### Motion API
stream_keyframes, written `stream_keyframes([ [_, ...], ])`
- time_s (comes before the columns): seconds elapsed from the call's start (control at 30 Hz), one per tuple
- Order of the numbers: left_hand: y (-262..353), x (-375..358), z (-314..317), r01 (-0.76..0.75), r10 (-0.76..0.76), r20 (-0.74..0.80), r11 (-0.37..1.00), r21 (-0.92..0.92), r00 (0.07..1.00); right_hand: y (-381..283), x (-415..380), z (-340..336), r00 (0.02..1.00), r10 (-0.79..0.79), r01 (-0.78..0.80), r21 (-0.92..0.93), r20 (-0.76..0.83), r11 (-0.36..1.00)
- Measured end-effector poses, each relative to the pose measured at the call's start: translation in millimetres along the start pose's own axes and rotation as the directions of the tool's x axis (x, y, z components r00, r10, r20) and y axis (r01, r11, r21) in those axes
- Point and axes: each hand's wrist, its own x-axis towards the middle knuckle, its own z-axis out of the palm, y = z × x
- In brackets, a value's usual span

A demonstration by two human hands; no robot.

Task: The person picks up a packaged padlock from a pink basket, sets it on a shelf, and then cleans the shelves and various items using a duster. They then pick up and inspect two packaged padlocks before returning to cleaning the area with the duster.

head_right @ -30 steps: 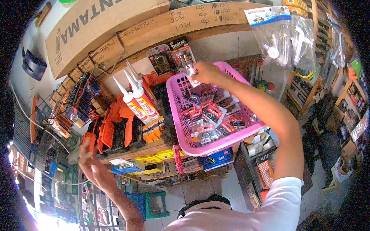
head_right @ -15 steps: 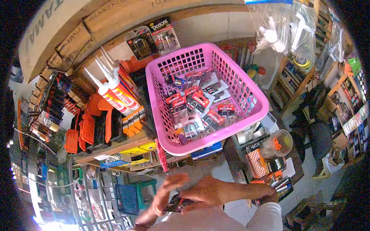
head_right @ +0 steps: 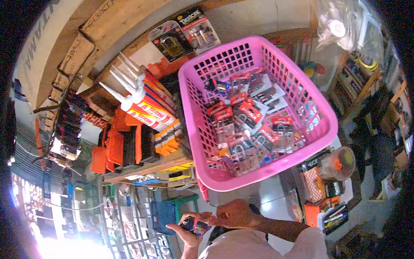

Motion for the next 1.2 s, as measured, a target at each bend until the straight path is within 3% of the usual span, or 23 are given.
stream_keyframes([
  [0.03,10,3,7,-0.017,0.022,0.03,0.989,-0.149,0.999,3,4,-1,0.996,-0.061,0.06,-0.023,-0.062,0.998],
  [0.07,10,4,3,-0.028,0.032,0.026,0.991,-0.132,0.999,10,7,3,0.995,-0.078,0.077,-0.014,-0.065,0.997],
  [0.13,7,12,-11,-0.083,0.066,-0.09,0.975,-0.205,0.994,20,18,12,0.95,0.033,0.005,0.12,-0.311,0.993],
  [0.2,3,16,-29,-0.084,0.059,-0.105,0.963,-0.255,0.993,25,28,16,0.945,0.046,0.023,0.207,-0.323,0.978],
  [0.23,1,18,-38,-0.038,0.0,-0.115,0.944,-0.328,0.993,29,35,20,0.97,0.105,0.021,0.506,-0.219,0.862],
  [0.27,-1,18,-47,0.01,-0.063,-0.12,0.915,-0.403,0.991,31,41,24,0.987,0.127,-0.012,0.75,-0.096,0.661],
  [0.3,-4,21,-56,0.061,-0.109,-0.083,0.895,-0.442,0.991,31,46,19,0.999,0.025,-0.032,0.777,0.021,0.629],
  [0.33,-2,21,-58,0.064,-0.105,-0.069,0.892,-0.447,0.992,28,52,19,1.0,0.027,-0.024,0.772,0.009,0.636],
  [0.47,11,25,-52,0.204,-0.214,0.053,0.787,-0.583,0.975,-21,71,15,0.979,0.02,0.17,0.87,-0.202,0.462],
  [0.53,15,28,-54,0.235,-0.261,0.003,0.864,-0.445,0.965,-16,90,19,0.973,0.01,0.216,0.92,-0.232,0.327],
  [0.57,1,32,-74,0.279,-0.255,0.117,0.819,-0.502,0.96,-20,96,23,0.951,0.07,0.267,0.915,-0.301,0.303],
  [0.6,0,31,-81,0.273,-0.248,0.119,0.811,-0.518,0.962,-23,96,27,0.953,0.067,0.26,0.911,-0.295,0.321],
  [0.67,0,30,-95,0.311,-0.25,0.187,0.822,-0.478,0.95,-27,95,34,0.944,0.026,0.316,0.921,-0.33,0.227],
  [0.8,9,29,-131,0.354,-0.347,0.126,0.745,-0.566,0.93,-36,78,90,0.937,0.16,0.226,0.887,-0.311,0.403],
  [0.83,-6,35,-155,0.357,-0.282,0.219,0.7,-0.619,0.934,-37,72,110,0.933,0.172,0.224,0.882,-0.317,0.415],
  [0.87,-8,40,-168,0.345,-0.276,0.209,0.688,-0.639,0.938,-36,66,131,0.929,0.182,0.221,0.878,-0.322,0.425],
  [1.0,0,51,-218,0.338,-0.327,0.16,0.609,-0.717,0.931,15,32,220,0.915,0.219,0.179,0.826,-0.34,0.535],
  [1.07,8,60,-237,0.269,-0.254,0.132,0.634,-0.725,0.958,49,16,255,0.837,0.218,0.139,0.581,-0.502,0.802],
  [1.2,52,82,-244,0.19,-0.194,0.075,0.687,-0.701,0.978,14,-11,263,0.922,0.111,0.023,0.34,-0.37,0.94],
])
